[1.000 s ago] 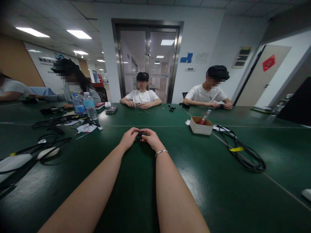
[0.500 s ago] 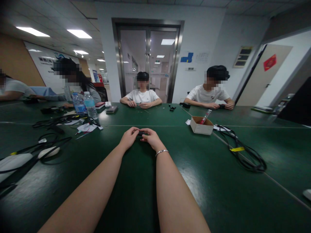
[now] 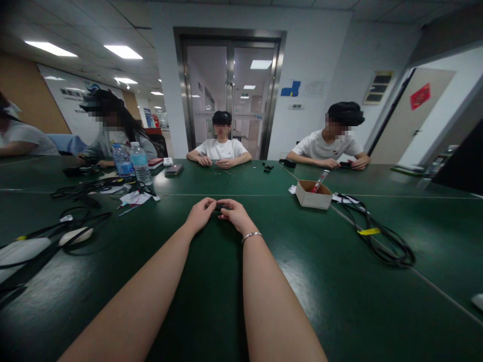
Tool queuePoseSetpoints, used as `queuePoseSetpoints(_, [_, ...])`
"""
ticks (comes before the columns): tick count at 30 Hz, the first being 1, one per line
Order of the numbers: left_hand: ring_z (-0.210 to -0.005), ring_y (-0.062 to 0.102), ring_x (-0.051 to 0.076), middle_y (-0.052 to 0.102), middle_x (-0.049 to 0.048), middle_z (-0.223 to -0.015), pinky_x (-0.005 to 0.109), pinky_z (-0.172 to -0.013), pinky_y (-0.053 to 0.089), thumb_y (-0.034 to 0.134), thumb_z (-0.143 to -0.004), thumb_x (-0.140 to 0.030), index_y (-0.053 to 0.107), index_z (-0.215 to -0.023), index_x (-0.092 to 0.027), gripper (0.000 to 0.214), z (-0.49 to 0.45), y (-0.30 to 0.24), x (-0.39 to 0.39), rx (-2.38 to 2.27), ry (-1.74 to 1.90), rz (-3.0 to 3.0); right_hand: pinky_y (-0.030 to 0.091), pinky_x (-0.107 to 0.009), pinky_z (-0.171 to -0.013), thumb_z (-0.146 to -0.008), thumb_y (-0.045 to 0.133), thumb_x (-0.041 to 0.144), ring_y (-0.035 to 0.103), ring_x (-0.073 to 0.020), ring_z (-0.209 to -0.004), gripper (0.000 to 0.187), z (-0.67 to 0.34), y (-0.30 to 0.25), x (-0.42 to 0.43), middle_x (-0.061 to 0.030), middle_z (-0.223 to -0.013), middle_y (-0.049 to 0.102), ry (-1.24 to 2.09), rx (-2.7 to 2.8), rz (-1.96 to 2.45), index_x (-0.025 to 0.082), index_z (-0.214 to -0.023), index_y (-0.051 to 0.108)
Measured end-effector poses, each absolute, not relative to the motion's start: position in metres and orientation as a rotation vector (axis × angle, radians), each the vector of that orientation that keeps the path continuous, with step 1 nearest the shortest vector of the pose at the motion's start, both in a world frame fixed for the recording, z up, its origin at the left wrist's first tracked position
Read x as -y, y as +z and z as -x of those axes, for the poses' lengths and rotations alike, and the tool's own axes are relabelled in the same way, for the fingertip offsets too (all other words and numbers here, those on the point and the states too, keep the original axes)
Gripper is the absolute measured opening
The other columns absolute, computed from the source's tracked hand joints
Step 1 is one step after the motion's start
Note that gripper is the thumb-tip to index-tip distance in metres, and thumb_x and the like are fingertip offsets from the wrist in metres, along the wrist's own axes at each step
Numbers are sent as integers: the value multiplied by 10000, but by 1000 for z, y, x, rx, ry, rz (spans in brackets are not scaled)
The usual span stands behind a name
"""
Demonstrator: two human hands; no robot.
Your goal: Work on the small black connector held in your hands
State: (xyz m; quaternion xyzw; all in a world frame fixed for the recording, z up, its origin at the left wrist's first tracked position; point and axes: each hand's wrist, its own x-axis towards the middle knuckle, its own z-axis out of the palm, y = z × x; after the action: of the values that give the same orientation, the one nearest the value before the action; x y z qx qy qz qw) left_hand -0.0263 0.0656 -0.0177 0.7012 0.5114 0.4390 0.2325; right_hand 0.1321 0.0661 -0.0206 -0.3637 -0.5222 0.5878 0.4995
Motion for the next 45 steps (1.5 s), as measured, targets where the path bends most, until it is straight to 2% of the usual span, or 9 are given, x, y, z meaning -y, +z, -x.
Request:
queuePoseSetpoints(5, [-627, 549, 140, 608, -2, -679, 244, -597, 385, 409, -886, -450, 626, -907, -215, 320, 27, -15, -63, -1426, 1145, -1890, 549, -192, -622, -743, 561, -43, 613, -93, -665, 306, -131, -19, -65, -38, -947, 650, 1424, 1277, 858, 169, -938, 664])
queuePoseSetpoints(12, [-565, 516, 118, 566, -27, -622, 226, -551, 367, 388, -883, -350, 603, -969, -221, 264, 27, -22, -71, -1350, 1160, -1797, 548, -196, -635, -739, 565, -30, 620, -102, -704, 300, -131, -19, -63, -38, -966, 652, 1422, 1268, 829, 171, -940, 661])
queuePoseSetpoints(17, [-519, 506, 124, 534, -34, -552, 234, -519, 345, 340, -905, -453, 603, -944, -217, 355, 28, -22, -70, -1402, 1127, -1834, 549, -188, -611, -737, 582, -14, 613, -96, -691, 296, -133, -23, -66, -38, -991, 641, 1411, 1264, 838, 178, -948, 659])
queuePoseSetpoints(20, [-533, 527, 126, 557, -28, -574, 235, -534, 361, 325, -910, -470, 600, -950, -218, 375, 27, -19, -68, -1434, 1098, -1829, 552, -194, -605, -735, 589, -13, 611, -97, -676, 297, -133, -24, -68, -37, -975, 640, 1410, 1257, 847, 178, -954, 655])
queuePoseSetpoints(23, [-551, 551, 120, 605, -12, -685, 236, -552, 389, 346, -909, -458, 595, -962, -222, 347, 26, -16, -66, -1441, 1110, -1805, 555, -206, -612, -736, 591, -18, 608, -96, -665, 295, -133, -24, -69, -38, -965, 633, 1408, 1250, 859, 177, -948, 657])
queuePoseSetpoints(30, [-664, 577, 120, 634, 27, -900, 238, -632, 442, 476, -867, -368, 592, -994, -210, 233, 27, -22, -71, -1346, 1230, -1770, 551, -204, -612, -751, 565, -39, 605, -91, -642, 309, -133, -22, -68, -35, -930, 616, 1424, 1226, 857, 176, -953, 659])
queuePoseSetpoints(36, [-751, 588, 136, 640, 24, -843, 243, -686, 454, 543, -827, -334, 622, -924, -203, 181, 27, -28, -77, -1315, 1291, -1803, 556, -193, -612, -759, 565, -30, 606, -85, -639, 304, -134, -22, -68, -37, -936, 607, 1433, 1222, 864, 170, -970, 653])
queuePoseSetpoints(45, [-714, 608, 155, 668, 52, -782, 257, -675, 463, 605, -773, -352, 655, -846, -154, 217, 27, -24, -77, -1251, 1270, -1674, 569, -213, -628, -743, 564, -36, 610, -92, -635, 313, -134, -22, -67, -31, -933, 603, 1419, 1198, 852, 175, -954, 657])
